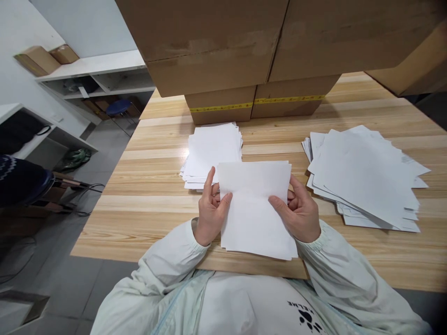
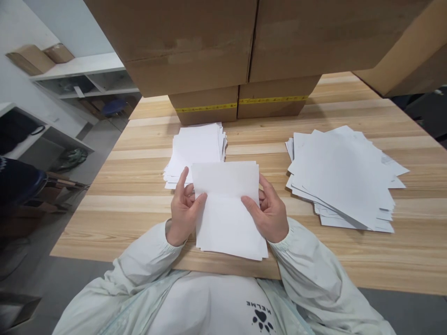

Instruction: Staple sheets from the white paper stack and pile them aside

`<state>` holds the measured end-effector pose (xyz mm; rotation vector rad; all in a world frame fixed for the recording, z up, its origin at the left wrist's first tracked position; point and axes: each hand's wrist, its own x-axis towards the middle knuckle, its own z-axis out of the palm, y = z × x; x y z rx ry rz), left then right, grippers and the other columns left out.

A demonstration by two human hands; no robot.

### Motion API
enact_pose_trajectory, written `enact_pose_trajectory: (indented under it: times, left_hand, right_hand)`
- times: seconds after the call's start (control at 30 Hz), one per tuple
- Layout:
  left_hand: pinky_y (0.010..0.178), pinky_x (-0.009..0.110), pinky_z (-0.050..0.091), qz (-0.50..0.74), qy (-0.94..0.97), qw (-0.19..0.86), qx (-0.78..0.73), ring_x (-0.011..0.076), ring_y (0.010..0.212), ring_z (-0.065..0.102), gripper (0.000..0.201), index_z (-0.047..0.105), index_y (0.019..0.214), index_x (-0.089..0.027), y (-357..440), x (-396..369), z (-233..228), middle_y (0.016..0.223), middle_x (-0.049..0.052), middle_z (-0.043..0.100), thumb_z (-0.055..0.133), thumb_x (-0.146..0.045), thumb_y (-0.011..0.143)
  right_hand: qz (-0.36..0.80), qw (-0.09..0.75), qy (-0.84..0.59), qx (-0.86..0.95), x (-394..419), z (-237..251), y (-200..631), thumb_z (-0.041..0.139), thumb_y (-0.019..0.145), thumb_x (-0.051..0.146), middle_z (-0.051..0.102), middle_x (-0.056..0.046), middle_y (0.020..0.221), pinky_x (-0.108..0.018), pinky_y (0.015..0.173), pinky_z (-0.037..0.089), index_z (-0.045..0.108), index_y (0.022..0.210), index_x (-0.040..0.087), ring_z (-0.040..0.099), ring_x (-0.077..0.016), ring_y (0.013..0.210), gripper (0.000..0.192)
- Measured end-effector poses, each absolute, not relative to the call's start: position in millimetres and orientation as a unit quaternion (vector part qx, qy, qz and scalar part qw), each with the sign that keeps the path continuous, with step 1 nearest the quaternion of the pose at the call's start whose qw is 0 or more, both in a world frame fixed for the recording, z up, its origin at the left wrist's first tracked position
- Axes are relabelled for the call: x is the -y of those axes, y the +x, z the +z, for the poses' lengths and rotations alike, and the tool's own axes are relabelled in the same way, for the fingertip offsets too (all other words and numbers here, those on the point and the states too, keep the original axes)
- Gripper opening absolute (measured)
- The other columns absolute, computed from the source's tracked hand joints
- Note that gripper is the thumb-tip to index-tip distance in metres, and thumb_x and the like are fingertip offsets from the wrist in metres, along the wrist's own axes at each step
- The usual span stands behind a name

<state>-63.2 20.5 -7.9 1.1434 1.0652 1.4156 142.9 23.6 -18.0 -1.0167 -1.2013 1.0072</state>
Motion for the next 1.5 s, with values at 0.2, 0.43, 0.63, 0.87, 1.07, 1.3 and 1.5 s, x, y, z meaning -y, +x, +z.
enact_pose_trajectory:
  times: [0.2,0.43,0.63,0.87,1.07,1.3,1.5]
  left_hand:
    - [0.067,0.021,0.058,0.580,0.440,0.526,-0.439,0.0113,0.078,0.073,0.091,0.015,0.160,-0.032,-63,-20,-3,0.135,0.014,0.065,0.071,-0.031,0.088]
    - [0.071,0.022,0.059,0.577,0.435,0.539,-0.431,0.0124,0.081,0.073,0.086,0.024,0.159,-0.029,-62,-18,-2,0.135,0.013,0.066,0.072,-0.031,0.088]
    - [0.067,0.019,0.056,0.574,0.442,0.530,-0.441,0.0076,0.072,0.068,0.083,0.025,0.159,-0.032,-63,-16,-1,0.132,0.010,0.068,0.071,-0.031,0.089]
    - [0.056,0.017,0.052,0.577,0.464,0.482,-0.469,0.0058,0.061,0.061,0.069,0.043,0.150,-0.031,-62,-16,-6,0.123,0.009,0.070,0.072,-0.031,0.088]
    - [0.067,0.021,0.054,0.614,0.447,0.459,-0.461,0.0111,0.075,0.067,0.030,0.067,0.109,-0.022,-61,-19,-9,0.102,0.005,0.074,0.077,-0.033,0.083]
    - [0.047,0.017,0.040,0.593,0.360,0.535,-0.482,0.0068,0.046,0.050,0.050,0.062,0.112,-0.018,-63,-23,1,0.056,-0.006,0.063,0.081,-0.047,0.075]
    - [0.047,0.017,0.038,0.591,0.365,0.526,-0.491,0.0058,0.046,0.047,0.079,0.046,0.146,-0.018,-64,-21,4,0.059,-0.006,0.065,0.080,-0.041,0.079]
  right_hand:
    - [0.432,0.592,-0.439,0.519,-22,-18,145,0.076,0.083,0.019,0.079,-0.008,0.103,-0.020,0.063,0.061,0.051,0.148,0.024,0.076,-0.0138,0.076,0.070]
    - [0.435,0.587,-0.446,0.517,-22,-18,146,0.076,0.083,0.018,0.080,-0.007,0.100,-0.017,0.060,0.059,0.047,0.151,0.025,0.074,-0.0115,0.071,0.074]
    - [0.429,0.587,-0.450,0.519,-22,-19,146,0.076,0.082,0.018,0.080,-0.007,0.102,-0.019,0.060,0.060,0.046,0.151,0.025,0.075,-0.0127,0.071,0.075]
    - [0.423,0.584,-0.450,0.527,-21,-22,147,0.076,0.082,0.019,0.079,-0.008,0.103,-0.020,0.060,0.060,0.046,0.150,0.025,0.075,-0.0128,0.071,0.075]
    - [0.376,0.591,-0.439,0.562,-22,-21,146,0.071,0.086,0.019,0.077,-0.009,0.112,-0.022,0.069,0.061,0.035,0.157,0.027,0.075,-0.0135,0.083,0.080]
    - [0.181,0.581,-0.518,0.601,-20,-25,148,0.074,0.081,0.017,0.077,-0.006,0.107,-0.019,0.064,0.058,0.060,0.141,0.027,0.068,-0.0097,0.070,0.063]
    - [0.213,0.574,-0.522,0.594,-20,-21,146,0.071,0.084,0.020,0.078,-0.005,0.105,-0.019,0.061,0.056,0.049,0.150,0.025,0.065,-0.0087,0.066,0.069]
